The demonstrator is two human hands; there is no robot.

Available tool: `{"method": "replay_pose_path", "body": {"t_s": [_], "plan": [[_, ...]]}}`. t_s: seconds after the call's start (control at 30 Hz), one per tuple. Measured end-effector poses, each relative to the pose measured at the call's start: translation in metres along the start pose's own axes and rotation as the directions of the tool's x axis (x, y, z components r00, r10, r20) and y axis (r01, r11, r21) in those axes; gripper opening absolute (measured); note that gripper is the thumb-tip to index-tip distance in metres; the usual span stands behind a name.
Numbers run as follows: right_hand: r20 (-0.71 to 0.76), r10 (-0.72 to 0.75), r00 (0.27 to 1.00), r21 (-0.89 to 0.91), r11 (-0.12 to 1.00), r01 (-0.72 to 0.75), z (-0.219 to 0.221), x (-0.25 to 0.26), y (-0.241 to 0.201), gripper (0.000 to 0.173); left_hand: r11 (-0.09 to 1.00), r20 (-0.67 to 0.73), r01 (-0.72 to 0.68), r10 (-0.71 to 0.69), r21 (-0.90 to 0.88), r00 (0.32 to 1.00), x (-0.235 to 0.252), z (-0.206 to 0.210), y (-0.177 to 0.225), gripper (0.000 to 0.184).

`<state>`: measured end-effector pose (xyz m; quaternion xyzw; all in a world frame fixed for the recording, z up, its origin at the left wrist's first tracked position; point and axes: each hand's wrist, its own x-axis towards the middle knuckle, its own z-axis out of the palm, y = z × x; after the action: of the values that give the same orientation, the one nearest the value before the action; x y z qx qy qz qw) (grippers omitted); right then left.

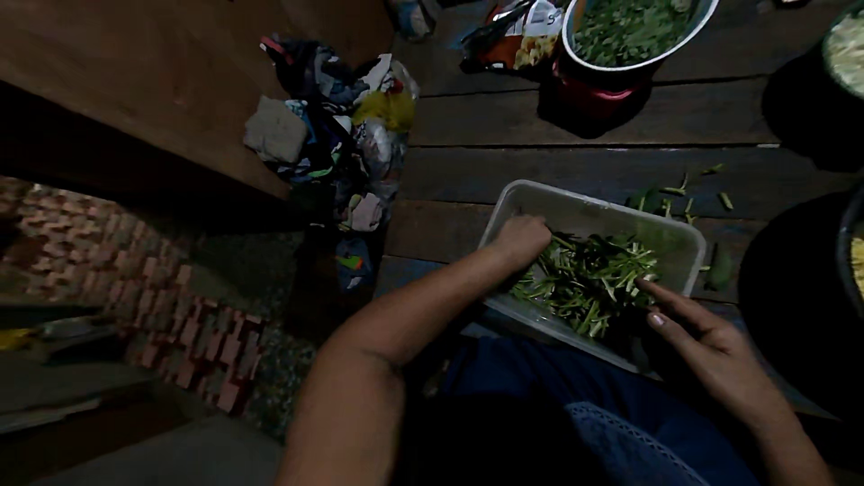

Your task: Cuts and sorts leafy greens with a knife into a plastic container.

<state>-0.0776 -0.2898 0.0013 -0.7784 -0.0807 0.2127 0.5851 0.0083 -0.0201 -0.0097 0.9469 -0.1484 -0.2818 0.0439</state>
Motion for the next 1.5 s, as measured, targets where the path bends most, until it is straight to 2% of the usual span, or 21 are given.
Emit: {"method": "replay_pose_path", "body": {"t_s": [0.1,0.2,0.33,0.43,0.57,0.77,0.9,1.0,1.1,1.17,1.23,1.33,1.43,1.5], "plan": [[-0.004,0.003,1.000,0.028,1.000,-0.003,0.000,-0.002,0.001,0.047,0.986,0.053,0.164,-0.162,-0.024,0.985,0.010,0.002,0.005,0.021],[-0.005,0.026,1.000,0.060,0.998,-0.025,0.001,-0.003,0.001,0.047,0.978,0.046,0.204,-0.202,-0.041,0.978,0.015,0.006,0.004,0.023],[0.005,0.010,1.000,0.058,0.998,-0.011,0.001,-0.002,-0.001,0.046,0.976,0.018,0.199,-0.198,-0.093,0.980,0.012,0.006,0.003,0.025],[0.017,0.012,1.000,0.052,0.999,-0.013,0.001,0.000,0.000,0.047,0.958,-0.019,0.184,-0.193,-0.218,0.981,-0.003,-0.006,0.003,0.031],[0.020,0.030,0.999,0.042,0.999,-0.031,0.003,0.001,-0.003,0.045,0.954,-0.087,0.132,-0.161,-0.268,0.983,-0.026,-0.018,-0.003,0.027],[0.016,0.010,1.000,-0.040,0.999,-0.010,0.008,0.001,-0.013,0.044,0.940,-0.228,0.131,-0.209,-0.316,0.951,-0.049,-0.021,-0.005,0.028],[0.027,-0.015,1.000,-0.074,0.997,0.017,0.014,0.003,-0.016,0.044,0.916,-0.245,0.096,-0.203,-0.389,0.948,-0.052,-0.017,-0.009,0.025],[0.035,-0.025,0.999,-0.049,0.998,0.027,0.018,0.005,-0.020,0.043,0.830,-0.325,-0.035,-0.179,-0.557,0.929,-0.056,-0.013,-0.014,0.018],[0.001,-0.058,0.998,0.026,0.998,0.058,0.025,0.014,-0.024,0.045,0.645,-0.392,-0.208,-0.155,-0.736,0.907,-0.072,-0.011,-0.009,0.009],[-0.082,-0.121,0.989,-0.026,0.993,0.119,0.030,0.024,-0.029,0.049,0.536,-0.391,-0.285,-0.093,-0.795,0.916,-0.081,-0.009,-0.004,0.009],[-0.133,-0.194,0.972,-0.141,0.974,0.175,0.032,0.036,-0.033,0.047,0.458,-0.370,-0.320,-0.021,-0.829,0.929,-0.086,-0.007,-0.001,0.010],[-0.066,-0.265,0.962,-0.221,0.944,0.244,0.031,0.050,-0.043,0.041,0.355,-0.329,-0.320,0.037,-0.878,0.944,-0.094,-0.008,0.003,0.009],[0.034,-0.282,0.959,-0.141,0.948,0.284,0.036,0.053,-0.044,0.040,0.224,-0.374,-0.383,0.083,-0.896,0.924,-0.097,-0.002,0.001,0.009],[-0.003,-0.277,0.961,-0.072,0.958,0.276,0.041,0.050,-0.045,0.037,0.144,-0.410,-0.418,0.083,-0.897,0.908,-0.094,0.005,0.000,0.010]]}}
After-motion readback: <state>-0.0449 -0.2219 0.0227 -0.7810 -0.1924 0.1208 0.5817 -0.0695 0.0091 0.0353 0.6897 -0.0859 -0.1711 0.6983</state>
